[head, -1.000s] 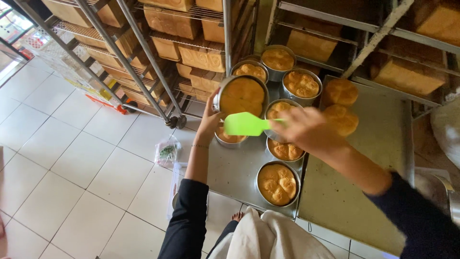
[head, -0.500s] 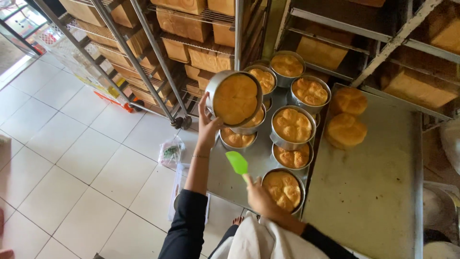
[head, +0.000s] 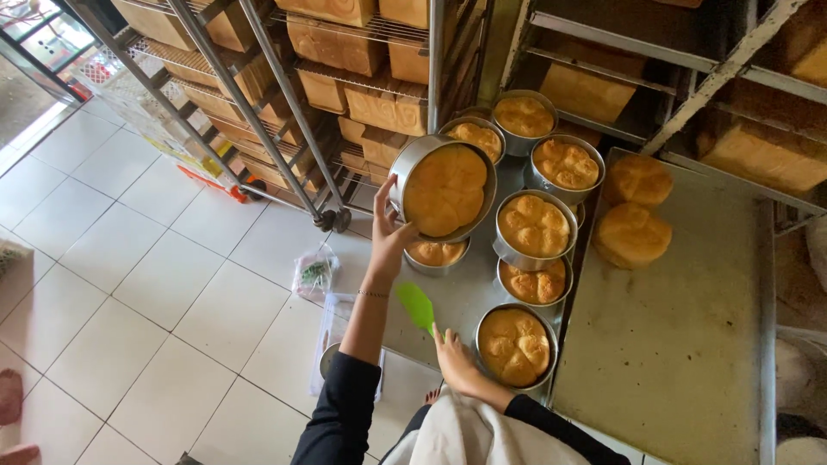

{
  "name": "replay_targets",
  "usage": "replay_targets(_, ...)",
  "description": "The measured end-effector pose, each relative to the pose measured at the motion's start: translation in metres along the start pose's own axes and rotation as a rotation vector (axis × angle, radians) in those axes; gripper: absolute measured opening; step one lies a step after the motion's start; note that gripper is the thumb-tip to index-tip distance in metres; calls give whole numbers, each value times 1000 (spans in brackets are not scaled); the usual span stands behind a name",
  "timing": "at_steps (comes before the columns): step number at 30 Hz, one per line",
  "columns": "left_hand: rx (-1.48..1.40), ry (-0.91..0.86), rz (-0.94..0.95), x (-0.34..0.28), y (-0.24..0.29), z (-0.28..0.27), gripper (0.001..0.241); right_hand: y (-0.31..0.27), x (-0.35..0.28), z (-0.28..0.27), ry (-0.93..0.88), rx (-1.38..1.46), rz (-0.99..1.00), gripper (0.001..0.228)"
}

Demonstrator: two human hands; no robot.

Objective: Removing baked cakes from their tins using a spatula and placing them on a tray.

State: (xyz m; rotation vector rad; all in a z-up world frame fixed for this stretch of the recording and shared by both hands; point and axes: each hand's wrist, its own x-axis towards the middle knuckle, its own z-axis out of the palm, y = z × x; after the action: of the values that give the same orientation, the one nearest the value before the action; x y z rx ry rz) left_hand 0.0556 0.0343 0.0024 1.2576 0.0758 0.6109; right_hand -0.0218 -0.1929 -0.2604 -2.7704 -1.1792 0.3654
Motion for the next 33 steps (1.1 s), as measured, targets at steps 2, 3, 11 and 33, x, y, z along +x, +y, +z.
replay_targets(2,-23,9,-47,-3,14,8,94,9,6,4,57,10,-13,70)
replay_targets(3,-45,19,-93,-4,21,12,94,14,9,6,115,19,-28,68)
replay_targets(11,332,44,226,-6,25,28,88,42,27,-263,369,861,123,23)
replay_targets(33,1046,-16,485,-14,58,107,84,63,130,-328,266,2521,-352,95)
